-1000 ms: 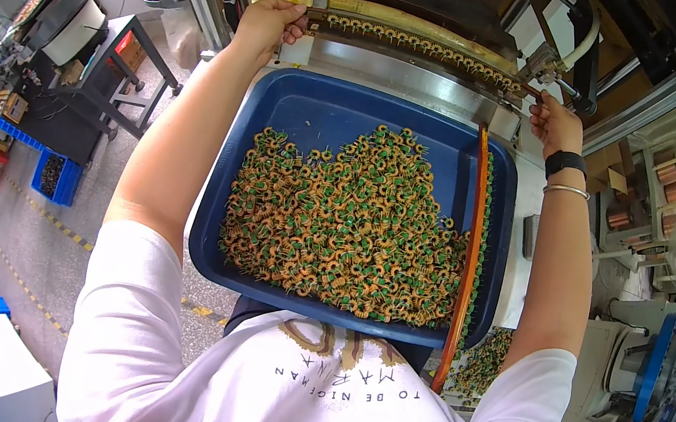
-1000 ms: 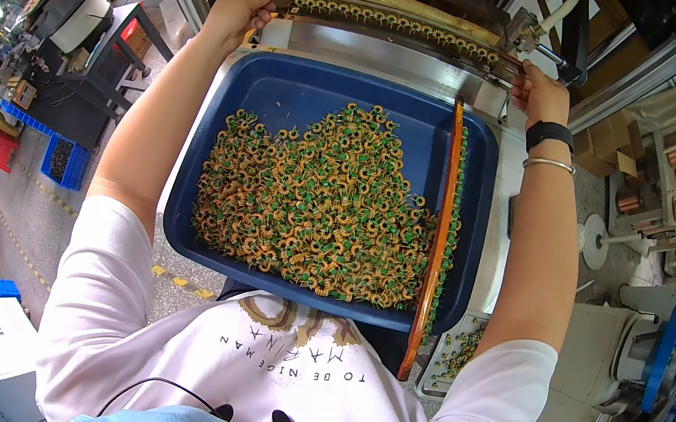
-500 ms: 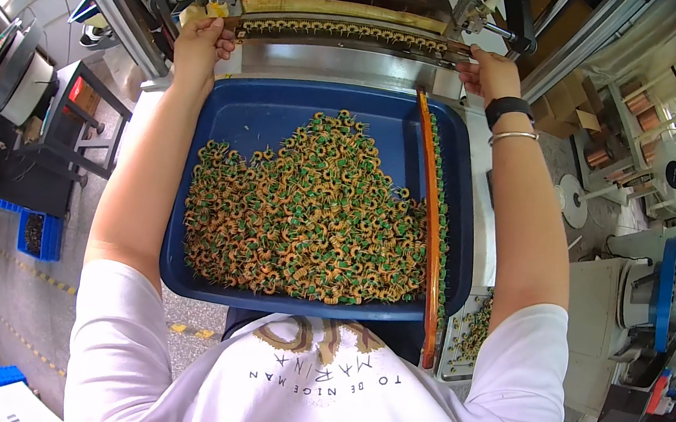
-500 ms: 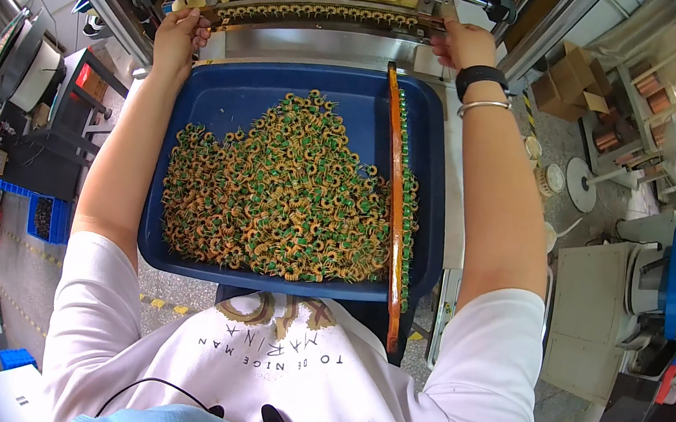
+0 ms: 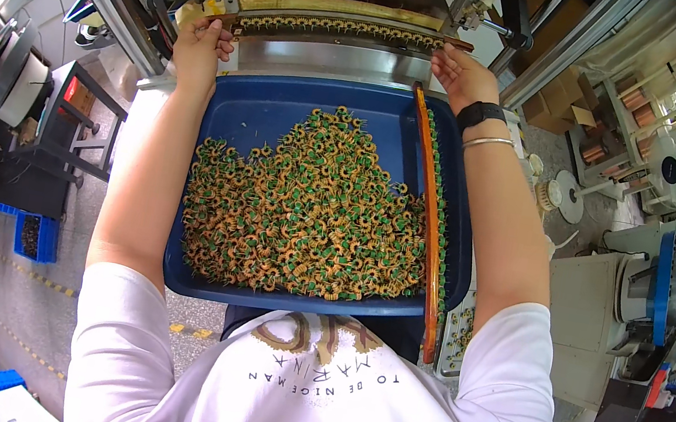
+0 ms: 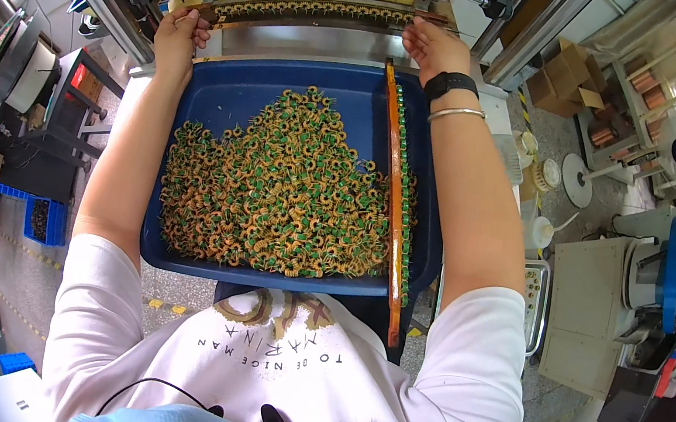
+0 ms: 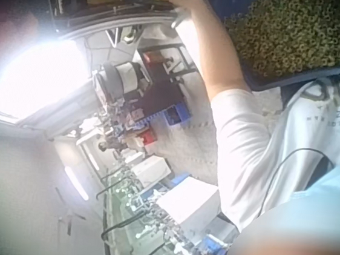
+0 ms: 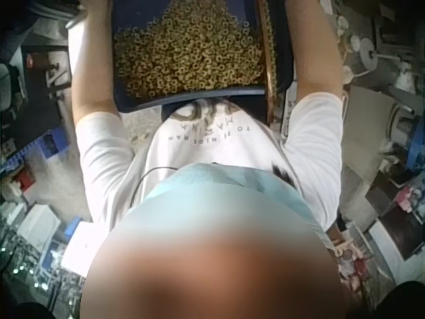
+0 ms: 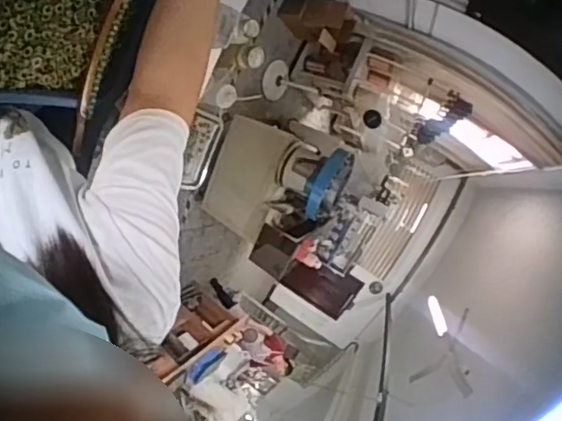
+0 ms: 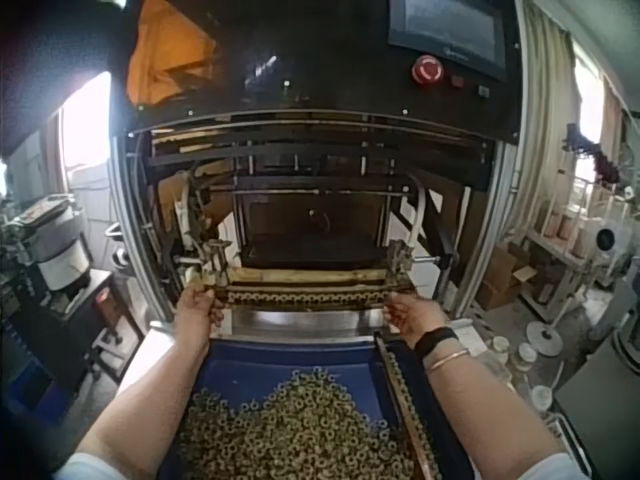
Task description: Picking and placing small colorful eyelet components onto a metal strip guide at a workstation.
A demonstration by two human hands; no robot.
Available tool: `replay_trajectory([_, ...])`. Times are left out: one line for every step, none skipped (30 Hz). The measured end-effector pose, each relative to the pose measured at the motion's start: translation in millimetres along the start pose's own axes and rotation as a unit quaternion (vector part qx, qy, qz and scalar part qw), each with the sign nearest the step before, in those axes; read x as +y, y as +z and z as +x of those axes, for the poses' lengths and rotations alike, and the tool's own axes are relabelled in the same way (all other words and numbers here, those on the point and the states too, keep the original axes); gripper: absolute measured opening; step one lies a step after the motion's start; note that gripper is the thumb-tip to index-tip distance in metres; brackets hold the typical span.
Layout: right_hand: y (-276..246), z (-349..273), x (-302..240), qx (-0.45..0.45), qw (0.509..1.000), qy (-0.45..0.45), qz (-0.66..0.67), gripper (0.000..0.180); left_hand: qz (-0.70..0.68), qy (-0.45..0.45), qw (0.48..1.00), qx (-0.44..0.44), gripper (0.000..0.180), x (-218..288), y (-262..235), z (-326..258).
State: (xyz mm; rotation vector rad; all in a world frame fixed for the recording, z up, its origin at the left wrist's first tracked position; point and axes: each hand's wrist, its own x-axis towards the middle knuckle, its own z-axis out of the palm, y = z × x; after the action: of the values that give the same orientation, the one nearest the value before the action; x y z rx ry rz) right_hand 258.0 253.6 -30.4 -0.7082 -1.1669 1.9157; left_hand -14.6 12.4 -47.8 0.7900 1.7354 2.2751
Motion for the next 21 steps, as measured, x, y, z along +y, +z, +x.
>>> replay_trajectory([1.4, 1.2, 2.1, 0.003, 1.000, -0.019, -0.002, 0.017, 0.004, 0.001, 1.000, 0.005, 0.022, 0.7, 0.6, -1.0])
replay_trajectory([1.6, 1.6, 3.7, 0.004, 1.000, -0.019, -0.002, 0.017, 0.007, 0.003, 1.000, 0.009, 0.022, 1.2, 1.3, -2.2])
replay_trajectory([3.8, 1.5, 4.2, 0.008, 1.000, -0.019, -0.009, 0.016, 0.007, 0.003, 1.000, 0.010, 0.022, 1.1, 0.8, -2.7])
replay_trajectory([5.6, 1.2, 4.5, 0.011, 1.000, -0.018, -0.017, 0.016, 0.010, 0.002, 1.000, 0.011, 0.023, 1.0, 0.5, -3.1])
replay_trajectory([6.9, 0.4, 4.9, 0.011, 1.000, -0.019, -0.017, 0.016, 0.014, 0.001, 1.000, 0.012, 0.023, 0.9, 0.2, -3.1])
replay_trajectory([6.3, -0.8, 5.1, 0.009, 1.000, -0.014, -0.015, 0.016, 0.013, 0.000, 1.000, 0.012, 0.023, 0.6, 0.5, -3.3])
replay_trajectory([6.1, -1.5, 5.1, 0.007, 1.000, -0.008, -0.013, 0.016, 0.012, 0.000, 1.000, 0.012, 0.023, 0.6, 0.3, -3.0])
replay_trajectory([6.5, -1.3, 4.9, 0.008, 1.000, -0.008, -0.015, 0.016, 0.012, 0.000, 1.000, 0.012, 0.024, 0.5, 0.4, -2.6])
replay_trajectory([8.2, -1.7, 4.6, 0.008, 1.000, -0.008, -0.012, 0.016, 0.012, 0.000, 1.000, 0.012, 0.024, 0.3, -0.6, -2.3])
replay_trajectory([9.2, -2.0, 4.3, 0.008, 1.000, -0.008, -0.009, 0.016, 0.014, 0.003, 1.000, 0.011, 0.024, 0.3, -1.5, -1.9])
replay_trajectory([8.5, -1.1, 5.5, 0.008, 1.000, -0.008, -0.009, 0.016, 0.017, 0.006, 1.000, 0.010, 0.025, 0.3, -2.2, -1.4])
replay_trajectory([7.6, 0.2, 6.4, -0.001, 1.000, -0.011, -0.009, 0.016, 0.016, 0.006, 1.000, 0.009, 0.025, -0.4, -1.7, -0.7])
replay_trajectory([6.7, 1.9, 6.5, -0.011, 1.000, -0.015, -0.008, 0.016, 0.015, 0.006, 1.000, 0.006, 0.026, -1.0, -0.9, -0.1])
replay_trajectory([6.2, 4.1, 6.2, -0.011, 1.000, -0.017, -0.008, 0.016, 0.014, 0.006, 1.000, 0.002, 0.026, -1.0, 0.0, 1.1])
replay_trajectory([7.4, 4.3, 7.1, 0.001, 0.999, -0.030, -0.021, 0.017, 0.015, 0.006, 1.000, 0.002, 0.026, -0.6, 0.3, 0.6])
replay_trajectory([8.2, 4.4, 6.9, 0.014, 0.998, -0.043, -0.033, 0.018, 0.016, 0.003, 1.000, 0.005, 0.026, 0.0, 1.2, 0.4])
replay_trajectory([8.5, 4.5, 5.3, 0.013, 0.998, -0.045, -0.032, 0.018, 0.018, 0.002, 1.000, 0.009, 0.027, 1.4, 2.3, 0.8])
replay_trajectory([8.6, 3.4, 2.9, 0.012, 0.997, -0.038, -0.071, 0.021, 0.018, 0.004, 1.000, 0.008, 0.027, 1.9, 2.1, 0.4])
replay_trajectory([9.0, 2.1, 0.1, 0.010, 0.993, -0.033, -0.109, 0.024, 0.018, 0.005, 1.000, 0.012, 0.026, 2.5, 2.3, 0.0])
replay_trajectory([9.0, -0.1, -2.3, 0.009, 0.993, -0.036, -0.109, 0.024, 0.018, 0.008, 1.000, 0.015, 0.025, 3.5, 3.0, -0.3])
replay_trajectory([9.1, -2.3, -2.2, 0.007, 0.991, -0.023, -0.135, 0.027, 0.017, 0.008, 1.000, 0.015, 0.025, 0.5, 2.0, -0.1])
